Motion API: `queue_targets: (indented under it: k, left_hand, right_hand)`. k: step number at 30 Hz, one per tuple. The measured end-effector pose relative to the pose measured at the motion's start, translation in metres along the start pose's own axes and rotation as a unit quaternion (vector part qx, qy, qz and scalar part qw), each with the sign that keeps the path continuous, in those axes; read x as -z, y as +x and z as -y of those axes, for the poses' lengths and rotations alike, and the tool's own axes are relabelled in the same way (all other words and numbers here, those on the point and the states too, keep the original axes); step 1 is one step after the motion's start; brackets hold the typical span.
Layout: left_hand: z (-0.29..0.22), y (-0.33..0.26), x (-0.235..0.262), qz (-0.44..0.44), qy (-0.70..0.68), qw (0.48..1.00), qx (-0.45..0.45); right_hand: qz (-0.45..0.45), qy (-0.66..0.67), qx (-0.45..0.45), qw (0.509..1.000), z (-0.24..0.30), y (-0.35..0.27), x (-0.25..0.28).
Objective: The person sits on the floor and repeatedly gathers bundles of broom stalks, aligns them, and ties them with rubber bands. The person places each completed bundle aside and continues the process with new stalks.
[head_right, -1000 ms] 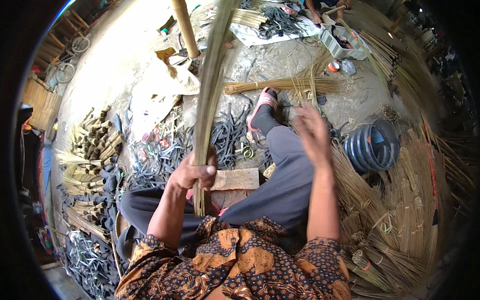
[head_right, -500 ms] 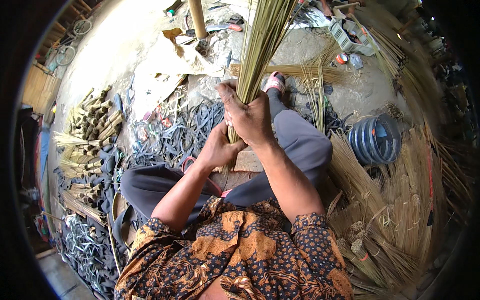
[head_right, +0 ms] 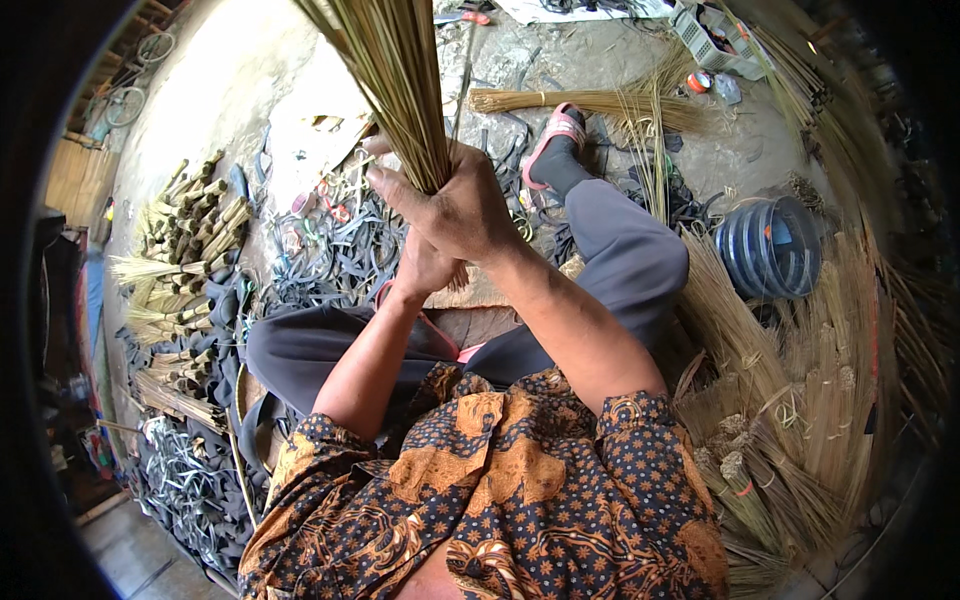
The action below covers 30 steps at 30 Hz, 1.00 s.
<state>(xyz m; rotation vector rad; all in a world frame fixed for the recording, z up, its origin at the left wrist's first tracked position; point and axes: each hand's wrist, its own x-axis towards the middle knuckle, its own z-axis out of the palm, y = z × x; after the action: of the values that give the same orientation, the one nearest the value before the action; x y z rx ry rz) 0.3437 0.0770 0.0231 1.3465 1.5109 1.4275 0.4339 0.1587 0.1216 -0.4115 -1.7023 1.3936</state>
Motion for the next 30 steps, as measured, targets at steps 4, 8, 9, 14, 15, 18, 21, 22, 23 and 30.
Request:
queue_targets:
  k: [4,8,9,14,15,18,21,22,23,30]
  left_hand:
    - [0.06,-0.025,-0.011,-0.033,-0.053,0.993,0.097]
    - [0.115,-0.036,-0.017,-0.094,0.08,0.992,-0.012]
    - [0.123,-0.033,-0.016,-0.096,0.094,0.991,0.019]
    - [0.121,-0.034,-0.012,-0.098,0.104,0.989,0.042]
    - [0.117,-0.034,-0.014,-0.097,0.112,0.987,0.065]
    - [0.106,-0.033,-0.022,-0.114,0.171,0.978,-0.041]
    - [0.102,-0.031,-0.029,-0.09,0.048,0.991,0.085]
    - [0.103,-0.026,-0.03,-0.085,0.03,0.994,0.066]
    - [0.103,-0.026,-0.033,-0.073,0.043,0.995,0.057]
    - [0.116,-0.019,-0.052,-0.062,0.031,0.996,0.049]
  right_hand:
    - [0.022,-0.001,-0.052,0.998,-0.039,-0.021,-0.011]
    - [0.062,-0.042,-0.127,0.989,-0.089,-0.049,-0.032]
    - [0.073,-0.059,-0.123,0.988,-0.099,-0.047,-0.031]
    - [0.081,-0.072,-0.081,0.991,-0.105,-0.047,-0.026]
    - [0.093,-0.083,-0.117,0.985,-0.102,-0.046,-0.026]
    - [0.098,-0.079,-0.211,0.969,-0.096,-0.047,-0.023]
    - [0.069,-0.076,-0.149,0.983,-0.097,-0.05,-0.018]
    - [0.062,-0.073,-0.126,0.987,-0.1,-0.047,-0.013]
    - [0.072,-0.089,-0.163,0.98,-0.101,-0.049,-0.01]
    - [0.063,-0.119,-0.123,0.983,-0.111,-0.05,0.01]
